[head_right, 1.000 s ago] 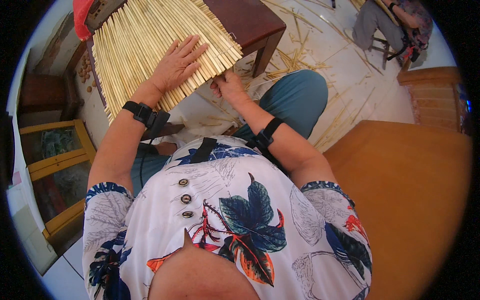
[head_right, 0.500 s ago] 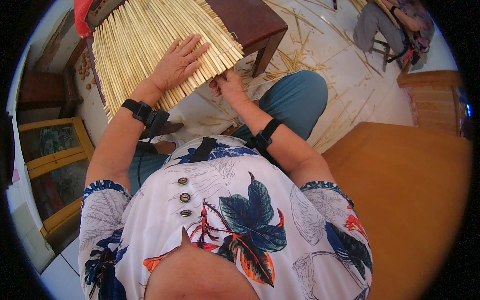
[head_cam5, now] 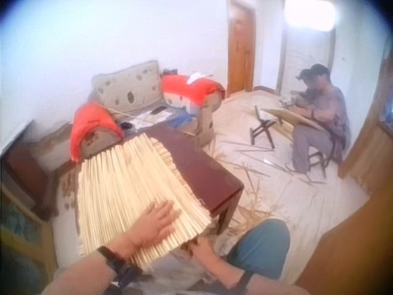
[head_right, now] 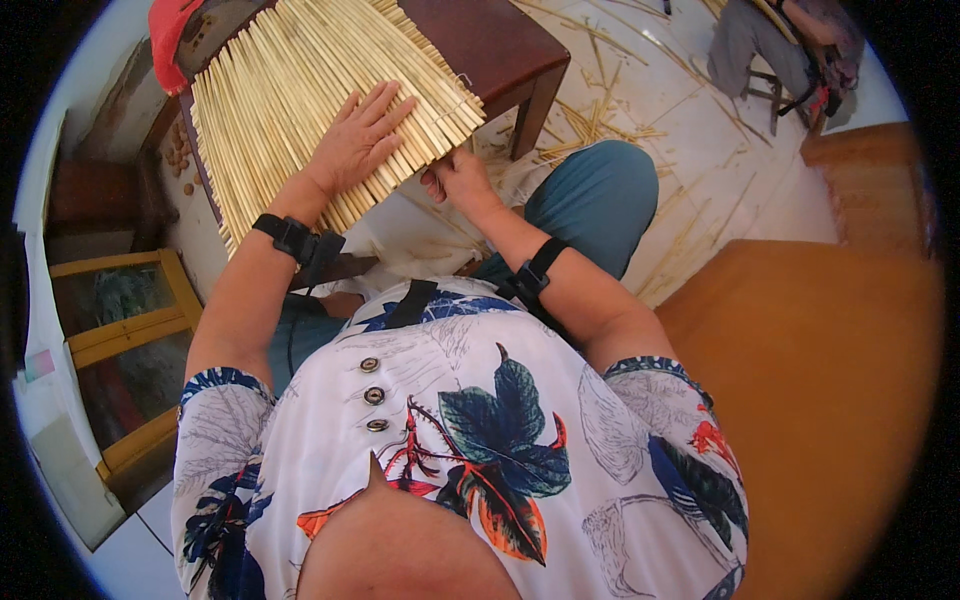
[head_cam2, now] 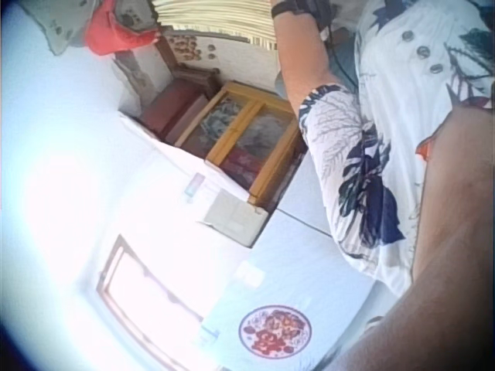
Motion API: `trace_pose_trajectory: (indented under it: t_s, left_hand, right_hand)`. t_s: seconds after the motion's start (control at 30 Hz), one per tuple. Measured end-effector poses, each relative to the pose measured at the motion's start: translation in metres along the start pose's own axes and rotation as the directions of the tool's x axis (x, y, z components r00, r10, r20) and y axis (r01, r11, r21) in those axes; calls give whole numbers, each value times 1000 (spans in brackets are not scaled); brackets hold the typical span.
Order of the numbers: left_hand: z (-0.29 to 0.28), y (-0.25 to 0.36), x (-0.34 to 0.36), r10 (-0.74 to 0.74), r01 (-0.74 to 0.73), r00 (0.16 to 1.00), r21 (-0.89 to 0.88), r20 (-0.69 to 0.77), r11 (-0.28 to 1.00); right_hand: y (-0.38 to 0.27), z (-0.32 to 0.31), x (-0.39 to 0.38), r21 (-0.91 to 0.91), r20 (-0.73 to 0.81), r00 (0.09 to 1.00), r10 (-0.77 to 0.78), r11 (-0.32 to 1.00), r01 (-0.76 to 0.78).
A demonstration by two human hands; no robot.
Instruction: The person weaves straw stalks together using white thread. They thread the string through the straw pieces one at a time and then press the newly added row down onto the existing mat on the table.
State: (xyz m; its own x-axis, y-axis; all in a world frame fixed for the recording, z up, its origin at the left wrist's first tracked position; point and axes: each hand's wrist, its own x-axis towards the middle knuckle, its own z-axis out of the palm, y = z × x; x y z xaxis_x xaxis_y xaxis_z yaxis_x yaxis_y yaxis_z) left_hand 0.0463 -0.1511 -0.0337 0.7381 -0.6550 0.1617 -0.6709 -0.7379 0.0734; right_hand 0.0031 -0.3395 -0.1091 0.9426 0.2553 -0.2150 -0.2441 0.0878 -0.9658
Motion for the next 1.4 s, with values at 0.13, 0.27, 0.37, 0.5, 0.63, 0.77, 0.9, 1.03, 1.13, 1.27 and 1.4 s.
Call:
trace_pose_trajectory:
  t_s: [0.13, 0.27, 0.37, 0.5, 0.63, 0.77, 0.9, 1.03, 1.13, 1.27, 1.4]
  left_hand:
    - [-7, 1, 2, 9, -9, 1000, 1, 30, 1000]
    - [-7, 1, -3, -11, 10, 999, 10, 32, 1000]
    - [-7, 2, -5, -3, 2, 1000, -36, -11, 999]
    - [-6, 3, -3, -7, 7, 1000, 9, -12, 1000]
    - [-2, 1, -4, 15, -13, 999, 48, -35, 999]
    - [-3, 0, -6, 3, -3, 1000, 0, -31, 1000]
    - [-5, 2, -3, 4, -4, 999, -20, -34, 1000]
    - [-5, 1, -3, 6, -7, 999, -32, -36, 999]
    - [-4, 1, -3, -5, 4, 999, -9, -35, 1000]
    - [-4, 2, -2, -11, 11, 1000, 6, -21, 1000]
    - [-4, 4, -3, -22, 22, 1000, 13, -9, 1000]
  right_hand:
    - [-2, 0, 2, -2, 4, 1000, 3, 1000, -3]
    - [-4, 5, -1, -19, -6, 1000, 11, 1000, -11]
    - [4, 3, 1, -21, 1, 1000, -2, 1000, 2]
    - [8, 2, 0, 48, -2, 1000, -31, 998, 31]
    - [5, 4, -2, 48, -31, 1000, -6, 999, 7]
    - [3, 8, -4, 100, -40, 999, 3, 995, 1]
    - [4, 7, -3, 78, -44, 999, 17, 997, -14]
    - [3, 8, -2, 79, -46, 999, 14, 997, -11]
    - [3, 8, -2, 68, -37, 999, 4, 998, -2]
    - [2, 7, -3, 49, -41, 999, 7, 999, -5]
    - [-1, 9, -4, 42, -42, 999, 21, 999, -19]
